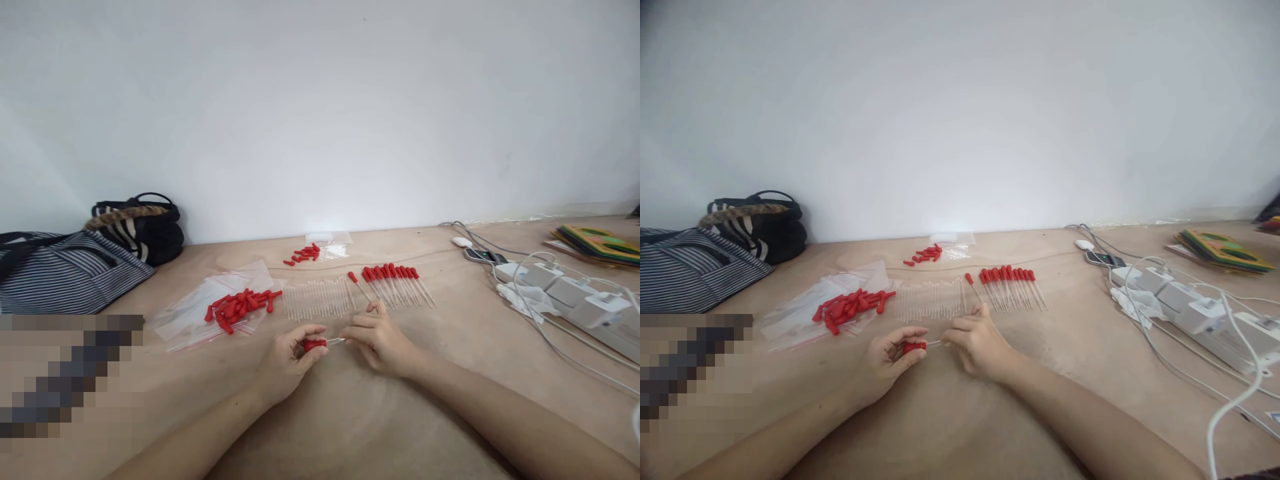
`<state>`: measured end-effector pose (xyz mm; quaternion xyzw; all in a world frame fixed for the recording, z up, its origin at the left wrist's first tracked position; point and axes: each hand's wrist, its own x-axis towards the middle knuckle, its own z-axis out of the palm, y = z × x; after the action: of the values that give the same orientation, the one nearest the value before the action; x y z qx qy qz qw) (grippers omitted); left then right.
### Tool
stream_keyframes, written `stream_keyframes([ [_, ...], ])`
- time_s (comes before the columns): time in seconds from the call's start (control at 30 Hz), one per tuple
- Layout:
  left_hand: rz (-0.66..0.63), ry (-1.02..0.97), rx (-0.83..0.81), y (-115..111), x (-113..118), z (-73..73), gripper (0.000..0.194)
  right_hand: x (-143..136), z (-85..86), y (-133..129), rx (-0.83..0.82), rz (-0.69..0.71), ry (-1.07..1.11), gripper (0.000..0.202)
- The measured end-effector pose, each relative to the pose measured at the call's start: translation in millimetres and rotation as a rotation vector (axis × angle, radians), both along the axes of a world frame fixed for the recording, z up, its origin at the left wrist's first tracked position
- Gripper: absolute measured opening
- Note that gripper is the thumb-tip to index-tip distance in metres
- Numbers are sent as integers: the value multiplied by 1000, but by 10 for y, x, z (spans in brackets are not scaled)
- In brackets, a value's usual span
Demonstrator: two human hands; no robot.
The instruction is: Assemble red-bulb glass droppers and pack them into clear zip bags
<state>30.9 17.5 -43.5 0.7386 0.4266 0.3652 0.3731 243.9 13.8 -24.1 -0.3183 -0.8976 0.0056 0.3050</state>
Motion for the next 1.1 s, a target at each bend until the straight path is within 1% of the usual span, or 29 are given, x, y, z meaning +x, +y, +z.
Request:
stream_keyframes([
  [0.07, 10, 23, 18, -6, 4, 20, 28, 5, 11, 3, -71, -9, 35, 23],
  [0.17, 38, 41, 81, -23, 16, 43, 20, -10, 25, -18, -114, -34, 53, 22],
  [0.27, 60, -8, 100, -36, 45, 52, 17, -34, 29, -42, -118, -55, 66, 22],
  [0.43, 85, -61, 68, -32, 95, 38, 15, -53, 22, -34, -91, -39, 28, 23],
  [0.57, 89, -28, 4, -29, 96, 45, 19, -59, 25, -19, -104, -33, 20, 22],
  [0.63, 62, 41, 13, -17, 59, 92, 27, -27, 34, 0, -118, -38, 9, 21],
  [0.67, 56, 94, 52, 0, 24, 125, 34, 6, 39, 19, -122, -55, 7, 20],
  [0.73, 102, 224, 208, 69, -85, 198, 47, 102, 46, 81, -131, -159, 25, 18],
  [0.77, 149, 292, 294, 122, -158, 229, 47, 159, 47, 125, -132, -252, 44, 18],
  [0.87, 360, 453, 491, 327, -413, 270, 25, 302, 41, 295, -139, -607, 93, 20],
  [0.93, 453, 576, 552, 454, -563, 261, 18, 331, 32, 415, -149, -771, 77, 23],
  [1.0, 515, 690, 560, 532, -657, 248, 17, 304, 20, 521, -154, -851, 34, 27],
  [1.1, 559, 808, 564, 545, -682, 252, 19, 228, -4, 632, -150, -917, -42, 31],
])
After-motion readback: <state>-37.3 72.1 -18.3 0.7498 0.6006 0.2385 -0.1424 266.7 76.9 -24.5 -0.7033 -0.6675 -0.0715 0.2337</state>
